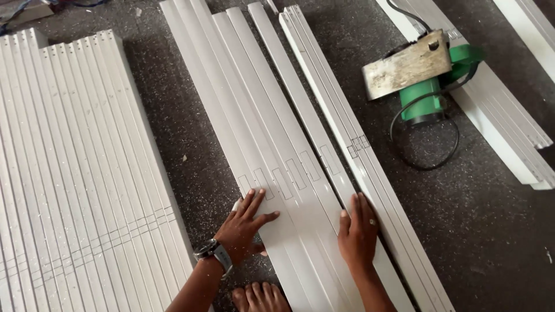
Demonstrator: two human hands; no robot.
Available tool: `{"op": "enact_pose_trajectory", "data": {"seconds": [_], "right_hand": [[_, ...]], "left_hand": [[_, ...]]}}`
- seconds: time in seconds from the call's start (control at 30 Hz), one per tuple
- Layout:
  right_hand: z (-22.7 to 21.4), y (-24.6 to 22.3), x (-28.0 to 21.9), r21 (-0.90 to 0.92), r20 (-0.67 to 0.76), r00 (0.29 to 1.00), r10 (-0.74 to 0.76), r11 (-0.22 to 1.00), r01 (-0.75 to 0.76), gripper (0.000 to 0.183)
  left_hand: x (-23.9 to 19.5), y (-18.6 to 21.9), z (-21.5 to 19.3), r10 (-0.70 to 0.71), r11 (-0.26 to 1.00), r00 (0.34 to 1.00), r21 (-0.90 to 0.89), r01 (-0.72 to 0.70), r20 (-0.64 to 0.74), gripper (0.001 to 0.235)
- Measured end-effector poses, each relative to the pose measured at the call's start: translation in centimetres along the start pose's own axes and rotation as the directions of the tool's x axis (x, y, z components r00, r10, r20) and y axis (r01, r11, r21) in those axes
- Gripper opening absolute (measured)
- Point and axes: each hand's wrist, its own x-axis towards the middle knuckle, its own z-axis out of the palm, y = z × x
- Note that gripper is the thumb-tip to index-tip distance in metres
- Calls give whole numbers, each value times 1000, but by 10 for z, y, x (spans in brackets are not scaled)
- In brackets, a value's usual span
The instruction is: The person aligns several white slats on the floor and uses a power saw to cut rectangular notches into their edges.
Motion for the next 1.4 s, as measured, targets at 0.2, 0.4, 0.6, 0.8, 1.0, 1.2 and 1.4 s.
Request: {"op": "enact_pose_trajectory", "data": {"seconds": [0.2,0.4,0.6,0.8,1.0,1.2,1.4], "right_hand": [[-12,5,0,107,123,990,-65,993,52,53],[-57,35,42,-138,-5,1000,-22,990,21,71],[-27,97,57,-247,95,995,43,969,-19,84],[-30,91,75,-280,52,998,21,960,-6,73],[-32,60,62,-416,-9,994,-107,905,94,65],[-2,52,19,-181,25,975,-220,958,221,59],[-14,44,14,-16,42,999,-28,999,29,54]], "left_hand": [[0,-1,-3,11,1000,1000,-22,-11,-3,101],[-3,-7,8,16,998,998,-56,-19,-58,101],[-3,-1,-3,33,999,999,-38,-35,-39,105],[-5,0,-4,39,999,999,-29,-40,-28,107],[-5,-2,3,41,999,999,-20,-42,-24,106],[-4,-3,-1,30,999,999,-29,-31,-27,105],[-6,1,-3,24,999,1000,-34,-24,-6,104]]}}
